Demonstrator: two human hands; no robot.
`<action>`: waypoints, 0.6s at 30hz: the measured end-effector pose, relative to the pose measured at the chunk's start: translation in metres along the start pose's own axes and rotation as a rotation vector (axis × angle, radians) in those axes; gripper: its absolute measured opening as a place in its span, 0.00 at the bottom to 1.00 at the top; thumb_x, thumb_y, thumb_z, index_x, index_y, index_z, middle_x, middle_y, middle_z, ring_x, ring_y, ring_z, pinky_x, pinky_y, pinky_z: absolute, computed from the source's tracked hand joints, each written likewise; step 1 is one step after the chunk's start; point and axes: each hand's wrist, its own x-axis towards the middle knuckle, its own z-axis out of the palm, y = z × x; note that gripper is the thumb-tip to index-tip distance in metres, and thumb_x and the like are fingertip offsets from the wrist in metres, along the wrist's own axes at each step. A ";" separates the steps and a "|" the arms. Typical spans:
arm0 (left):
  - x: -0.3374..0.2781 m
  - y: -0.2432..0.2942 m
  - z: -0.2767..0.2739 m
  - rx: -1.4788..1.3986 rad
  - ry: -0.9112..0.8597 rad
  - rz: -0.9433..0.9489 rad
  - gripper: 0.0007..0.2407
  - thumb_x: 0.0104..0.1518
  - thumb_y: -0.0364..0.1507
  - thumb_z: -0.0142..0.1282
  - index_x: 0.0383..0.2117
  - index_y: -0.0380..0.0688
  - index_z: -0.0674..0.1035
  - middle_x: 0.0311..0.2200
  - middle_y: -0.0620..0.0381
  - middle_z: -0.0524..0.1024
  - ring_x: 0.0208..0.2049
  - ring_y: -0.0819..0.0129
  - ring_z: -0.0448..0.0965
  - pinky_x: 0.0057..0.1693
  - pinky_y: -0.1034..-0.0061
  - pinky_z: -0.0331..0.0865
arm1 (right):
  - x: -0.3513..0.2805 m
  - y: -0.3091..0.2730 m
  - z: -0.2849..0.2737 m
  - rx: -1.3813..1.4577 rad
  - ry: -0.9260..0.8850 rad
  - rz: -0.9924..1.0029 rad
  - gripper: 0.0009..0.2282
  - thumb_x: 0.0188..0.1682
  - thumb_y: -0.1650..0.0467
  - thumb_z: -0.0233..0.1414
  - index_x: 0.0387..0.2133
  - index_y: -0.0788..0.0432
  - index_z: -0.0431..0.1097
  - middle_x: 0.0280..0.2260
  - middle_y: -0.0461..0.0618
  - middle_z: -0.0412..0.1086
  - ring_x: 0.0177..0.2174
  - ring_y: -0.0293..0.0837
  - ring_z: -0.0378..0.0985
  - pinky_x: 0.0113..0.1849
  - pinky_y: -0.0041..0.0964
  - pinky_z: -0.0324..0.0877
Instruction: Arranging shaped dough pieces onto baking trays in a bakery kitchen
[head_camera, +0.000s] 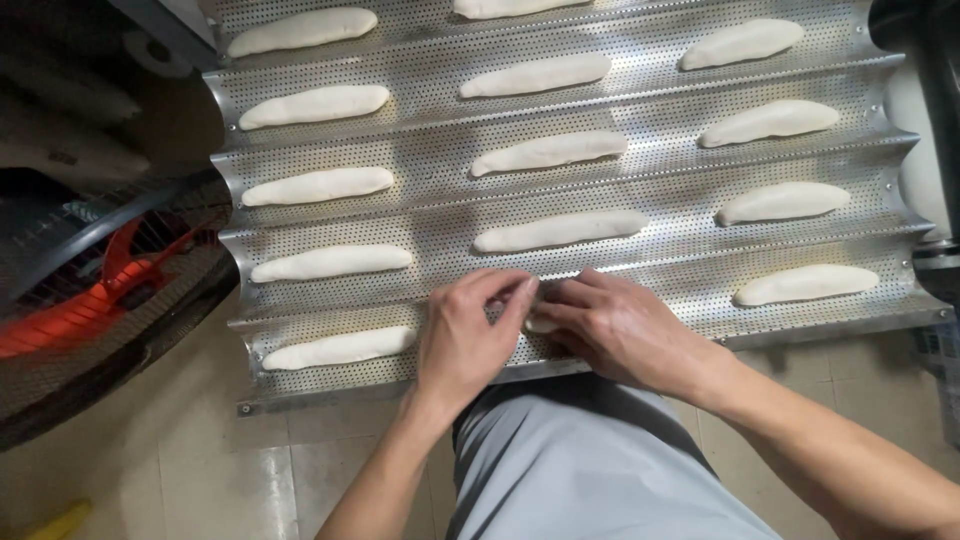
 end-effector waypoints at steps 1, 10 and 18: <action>-0.004 0.002 0.004 0.005 -0.039 0.009 0.09 0.62 0.31 0.57 0.39 0.39 0.86 0.33 0.46 0.85 0.35 0.55 0.87 0.41 0.70 0.80 | -0.002 0.004 0.012 -0.089 0.005 -0.046 0.05 0.43 0.70 0.61 0.32 0.51 0.79 0.29 0.46 0.75 0.33 0.43 0.78 0.34 0.34 0.76; -0.008 0.022 0.033 -0.163 -0.225 -0.165 0.14 0.52 0.32 0.65 0.40 0.34 0.84 0.36 0.38 0.84 0.43 0.41 0.84 0.48 0.58 0.77 | -0.044 0.010 -0.040 0.142 -0.003 0.242 0.11 0.40 0.72 0.62 0.38 0.58 0.80 0.37 0.58 0.79 0.39 0.55 0.84 0.41 0.45 0.78; -0.001 0.022 0.005 -0.407 -0.149 -0.157 0.13 0.50 0.33 0.68 0.39 0.38 0.86 0.37 0.44 0.86 0.42 0.62 0.84 0.46 0.69 0.79 | -0.050 0.020 -0.036 0.663 0.171 0.441 0.17 0.41 0.70 0.63 0.44 0.62 0.79 0.38 0.64 0.80 0.36 0.55 0.82 0.41 0.50 0.77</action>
